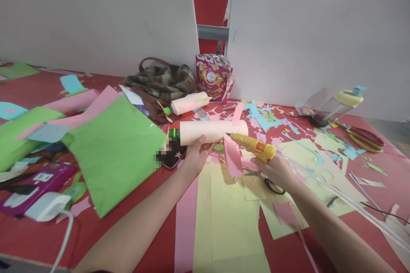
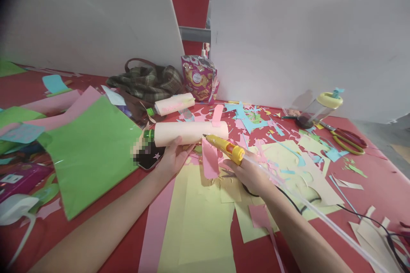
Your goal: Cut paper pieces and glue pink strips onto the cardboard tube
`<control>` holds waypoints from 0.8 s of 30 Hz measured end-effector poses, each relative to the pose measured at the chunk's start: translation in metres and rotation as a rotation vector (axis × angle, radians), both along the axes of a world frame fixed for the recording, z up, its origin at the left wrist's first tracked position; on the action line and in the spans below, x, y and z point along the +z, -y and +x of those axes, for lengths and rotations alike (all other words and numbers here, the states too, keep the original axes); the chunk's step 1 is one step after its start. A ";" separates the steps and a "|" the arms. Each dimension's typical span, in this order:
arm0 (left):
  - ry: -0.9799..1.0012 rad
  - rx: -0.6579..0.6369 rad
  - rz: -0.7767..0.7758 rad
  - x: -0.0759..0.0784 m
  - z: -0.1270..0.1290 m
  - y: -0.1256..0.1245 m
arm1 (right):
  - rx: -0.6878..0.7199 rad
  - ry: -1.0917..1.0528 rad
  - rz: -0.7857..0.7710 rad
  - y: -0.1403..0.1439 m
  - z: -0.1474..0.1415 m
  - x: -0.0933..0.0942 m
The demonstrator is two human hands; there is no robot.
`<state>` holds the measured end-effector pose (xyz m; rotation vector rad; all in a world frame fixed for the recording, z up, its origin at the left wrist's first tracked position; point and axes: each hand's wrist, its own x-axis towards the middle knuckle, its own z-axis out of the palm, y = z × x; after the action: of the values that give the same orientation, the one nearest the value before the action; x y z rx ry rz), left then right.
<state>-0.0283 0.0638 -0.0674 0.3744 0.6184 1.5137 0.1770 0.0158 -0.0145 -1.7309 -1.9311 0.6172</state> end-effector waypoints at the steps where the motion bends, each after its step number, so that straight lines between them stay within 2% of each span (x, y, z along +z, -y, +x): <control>1: 0.005 0.000 0.005 0.000 0.000 0.000 | -0.016 -0.020 -0.028 -0.001 0.002 -0.001; 8: 0.025 0.022 -0.056 0.001 -0.002 -0.003 | -0.092 -0.097 -0.129 -0.007 0.032 0.005; 15: -0.009 0.059 -0.049 0.005 -0.003 -0.004 | -0.221 0.056 -0.131 -0.017 0.072 -0.007; 19: -0.025 0.062 -0.030 0.005 -0.003 -0.003 | -0.196 0.146 -0.136 -0.018 0.076 -0.017; 24: -0.031 0.077 -0.024 0.005 -0.003 -0.002 | -0.173 0.245 -0.138 -0.015 0.074 -0.018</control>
<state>-0.0311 0.0659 -0.0625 0.3597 0.6817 1.5751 0.2514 0.0311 -0.0325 -2.1206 -1.9066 0.5046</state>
